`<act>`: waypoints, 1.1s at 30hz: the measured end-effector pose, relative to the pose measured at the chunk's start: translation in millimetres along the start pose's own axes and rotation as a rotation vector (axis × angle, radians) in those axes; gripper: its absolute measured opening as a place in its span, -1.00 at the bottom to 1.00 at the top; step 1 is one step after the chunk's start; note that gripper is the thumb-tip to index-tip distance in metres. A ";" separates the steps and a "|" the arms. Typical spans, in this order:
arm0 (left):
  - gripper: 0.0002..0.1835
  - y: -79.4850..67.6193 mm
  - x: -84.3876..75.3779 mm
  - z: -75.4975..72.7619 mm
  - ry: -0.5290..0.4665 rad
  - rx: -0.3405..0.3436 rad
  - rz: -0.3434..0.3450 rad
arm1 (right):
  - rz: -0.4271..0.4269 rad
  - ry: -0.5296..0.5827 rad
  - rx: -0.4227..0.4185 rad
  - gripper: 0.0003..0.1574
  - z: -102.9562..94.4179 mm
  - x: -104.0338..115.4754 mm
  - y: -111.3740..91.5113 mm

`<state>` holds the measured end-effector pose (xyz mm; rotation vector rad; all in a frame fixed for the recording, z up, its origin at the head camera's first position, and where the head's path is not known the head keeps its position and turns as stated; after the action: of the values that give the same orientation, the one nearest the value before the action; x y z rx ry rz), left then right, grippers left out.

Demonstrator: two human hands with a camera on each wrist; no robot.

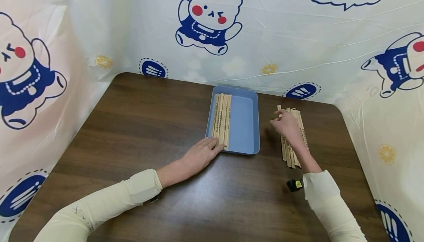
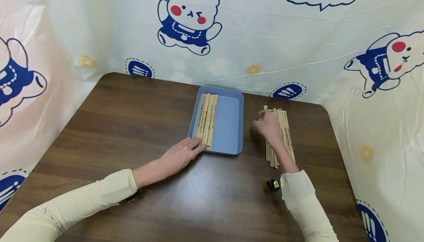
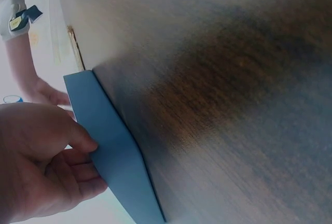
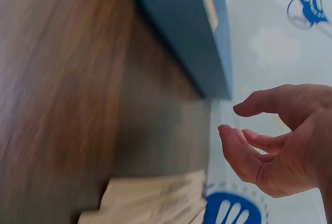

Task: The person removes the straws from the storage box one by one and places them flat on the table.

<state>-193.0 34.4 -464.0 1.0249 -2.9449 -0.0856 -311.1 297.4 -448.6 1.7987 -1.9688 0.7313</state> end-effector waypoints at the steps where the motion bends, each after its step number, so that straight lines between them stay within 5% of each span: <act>1: -0.51 0.1 0.0 0.0 0.000 -0.001 0.000 | -0.014 0.008 -0.004 -0.44 1.3 7.0 0.2; 9: -0.51 0.8 0.8 0.8 0.002 -0.004 -0.002 | -0.023 0.142 0.055 -0.44 27.8 53.0 0.8; 19: -0.54 0.2 0.7 0.3 -0.020 -0.024 0.006 | 0.040 0.275 0.179 -0.35 74.7 71.2 3.6; 33: -0.54 0.3 1.2 0.9 -0.007 -0.010 0.000 | 0.044 0.221 0.226 -0.40 116.8 81.6 12.5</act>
<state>-194.2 33.9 -464.9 1.0256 -2.9478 -0.1034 -324.6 162.7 -494.5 1.7139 -1.8460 1.1545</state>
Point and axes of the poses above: each hand's wrist, its own y-axis towards the middle knuckle, its own z-axis out of the palm, x = y × z, the point moved 9 cm from there along y, towards the middle knuckle, and after that the axes turned 1 degree about x, right-handed, at the moved point
